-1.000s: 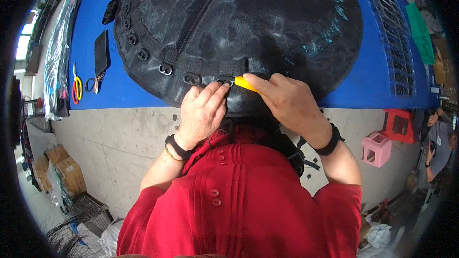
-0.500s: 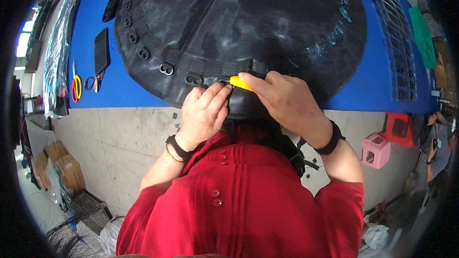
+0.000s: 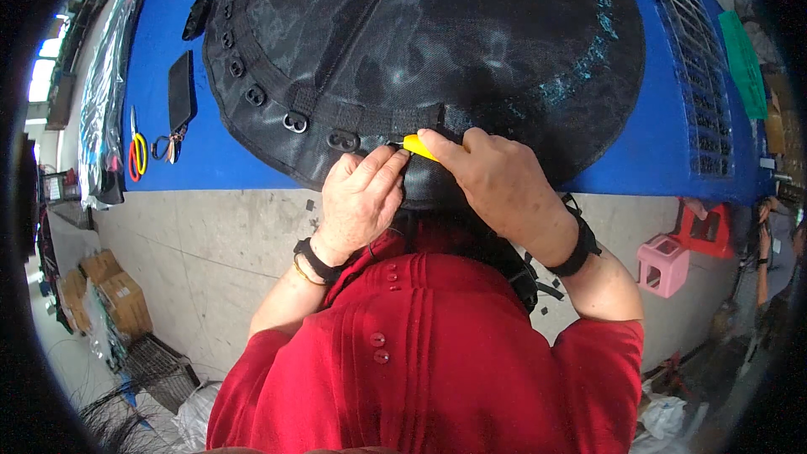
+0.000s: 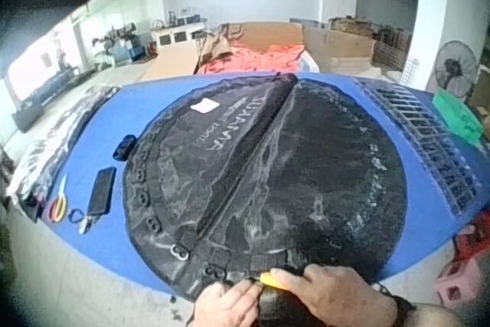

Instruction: Trimming excess material and loose threads from a circular black mesh piece using a utility knife and scissors.

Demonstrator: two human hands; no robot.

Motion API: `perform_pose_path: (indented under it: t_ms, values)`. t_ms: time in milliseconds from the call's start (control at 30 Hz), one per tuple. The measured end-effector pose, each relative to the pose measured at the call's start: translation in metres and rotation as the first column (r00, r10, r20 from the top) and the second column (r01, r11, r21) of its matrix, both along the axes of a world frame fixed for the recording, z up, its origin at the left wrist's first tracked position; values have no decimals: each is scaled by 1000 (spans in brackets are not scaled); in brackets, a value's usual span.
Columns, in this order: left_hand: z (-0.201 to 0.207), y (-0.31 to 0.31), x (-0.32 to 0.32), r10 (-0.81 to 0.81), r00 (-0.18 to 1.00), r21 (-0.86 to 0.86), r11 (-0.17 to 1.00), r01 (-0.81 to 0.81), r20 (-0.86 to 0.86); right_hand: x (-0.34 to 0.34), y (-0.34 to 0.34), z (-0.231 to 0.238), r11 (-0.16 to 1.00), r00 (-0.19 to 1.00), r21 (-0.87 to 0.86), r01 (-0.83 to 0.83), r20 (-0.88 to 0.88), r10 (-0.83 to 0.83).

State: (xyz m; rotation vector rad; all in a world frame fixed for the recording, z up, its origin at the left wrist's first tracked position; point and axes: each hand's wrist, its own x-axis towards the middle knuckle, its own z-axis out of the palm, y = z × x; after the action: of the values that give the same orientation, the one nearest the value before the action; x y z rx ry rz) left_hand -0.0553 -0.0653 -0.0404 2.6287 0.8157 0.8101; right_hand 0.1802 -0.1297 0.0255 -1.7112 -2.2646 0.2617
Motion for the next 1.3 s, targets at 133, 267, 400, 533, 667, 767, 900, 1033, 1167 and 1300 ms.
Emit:
perform_pose_path:
  t_ms: [133,267,400,533,667,767,900,1033,1167,1300]
  values:
    - [-1,-1,1,6,1000,0,1000,-6,5,1,-6,1,1000,999,-7,25,34,-25]
    - [2,-1,3,17,1000,15,1000,-17,-7,3,-12,1,999,999,-14,45,16,-45]
    - [-1,-1,3,22,1000,20,1000,-22,12,4,-16,-3,998,998,2,66,7,-66]
    - [-1,-1,3,20,1000,23,1000,-20,16,4,-19,-2,996,996,21,86,27,-86]
    - [-1,-1,3,15,1000,21,1000,-15,13,4,-22,-3,995,994,6,101,30,-101]
    - [-3,-1,3,16,1000,18,1000,-16,10,5,-21,-2,995,995,9,95,-7,-95]
    - [0,-1,2,13,1000,11,1000,-13,12,6,-22,2,994,994,-25,104,-24,-104]
    - [0,0,1,-1,1000,-3,1000,1,7,9,-22,8,994,995,-29,103,0,-103]
    - [0,0,1,1,1000,-3,1000,-1,11,11,-18,11,995,995,-11,96,-23,-97]
    - [-2,0,1,5,1000,8,1000,-5,15,3,-12,11,998,996,-1,63,-64,-63]
